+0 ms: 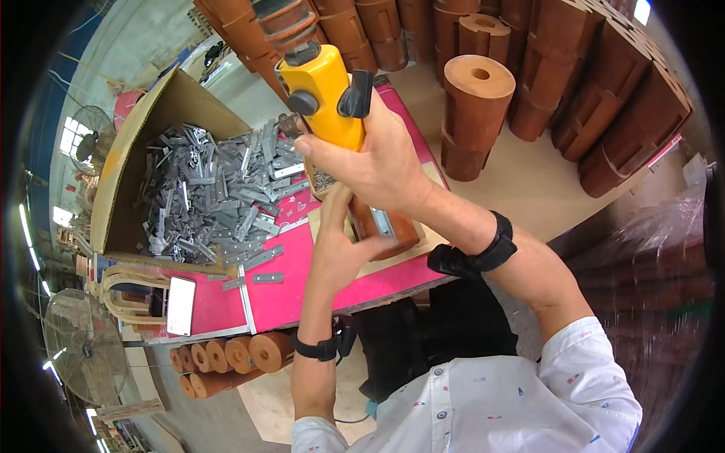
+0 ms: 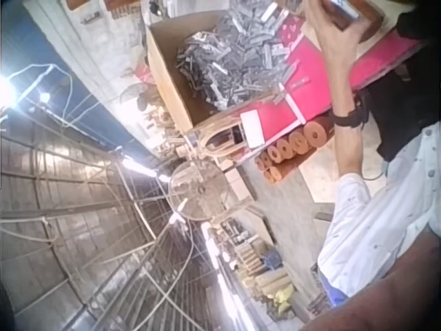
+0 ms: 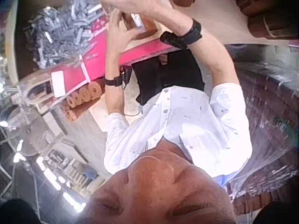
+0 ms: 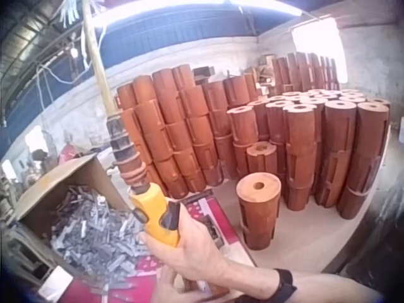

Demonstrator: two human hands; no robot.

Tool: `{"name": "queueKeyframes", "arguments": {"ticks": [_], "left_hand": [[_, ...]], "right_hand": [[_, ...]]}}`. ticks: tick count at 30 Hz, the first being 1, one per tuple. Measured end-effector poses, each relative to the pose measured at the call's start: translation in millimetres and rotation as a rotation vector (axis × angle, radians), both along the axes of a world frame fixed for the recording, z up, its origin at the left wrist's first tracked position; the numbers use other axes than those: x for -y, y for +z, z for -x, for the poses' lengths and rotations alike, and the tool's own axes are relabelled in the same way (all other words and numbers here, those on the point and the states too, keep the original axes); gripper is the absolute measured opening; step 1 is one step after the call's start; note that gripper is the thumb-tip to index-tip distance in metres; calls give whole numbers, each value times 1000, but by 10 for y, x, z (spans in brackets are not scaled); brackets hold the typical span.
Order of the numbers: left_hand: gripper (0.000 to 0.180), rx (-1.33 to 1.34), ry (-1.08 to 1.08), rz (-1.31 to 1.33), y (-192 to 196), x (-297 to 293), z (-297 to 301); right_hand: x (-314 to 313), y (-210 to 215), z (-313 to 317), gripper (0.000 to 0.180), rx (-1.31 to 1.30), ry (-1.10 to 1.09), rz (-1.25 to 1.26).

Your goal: The worker is attaching metal brackets to cylindrical wooden components using a pneumatic screwdriver.

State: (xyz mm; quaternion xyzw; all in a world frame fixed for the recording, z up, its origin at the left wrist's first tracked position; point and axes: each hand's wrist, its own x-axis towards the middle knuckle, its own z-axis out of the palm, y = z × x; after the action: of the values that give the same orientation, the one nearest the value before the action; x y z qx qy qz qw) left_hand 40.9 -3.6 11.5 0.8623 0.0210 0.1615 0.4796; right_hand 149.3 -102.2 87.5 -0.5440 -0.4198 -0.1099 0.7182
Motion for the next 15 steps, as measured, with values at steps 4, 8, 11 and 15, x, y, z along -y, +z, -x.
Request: {"name": "queueKeyframes", "arguments": {"ticks": [4,8,11,15], "left_hand": [[111,-104,-111,89,-60,-3,67],[120,-160,-93,147,-55,20,72],[121,-144,-81,128,-102,16,60],[122,-151,-62,121,-84,27,63]], "right_hand": [[-100,-61,-27,42,4,27,-58],[-61,-46,-5,42,-15,32,-27],[-35,-43,-5,42,-8,23,-13],[-5,-59,1,42,-1,-4,28]]}}
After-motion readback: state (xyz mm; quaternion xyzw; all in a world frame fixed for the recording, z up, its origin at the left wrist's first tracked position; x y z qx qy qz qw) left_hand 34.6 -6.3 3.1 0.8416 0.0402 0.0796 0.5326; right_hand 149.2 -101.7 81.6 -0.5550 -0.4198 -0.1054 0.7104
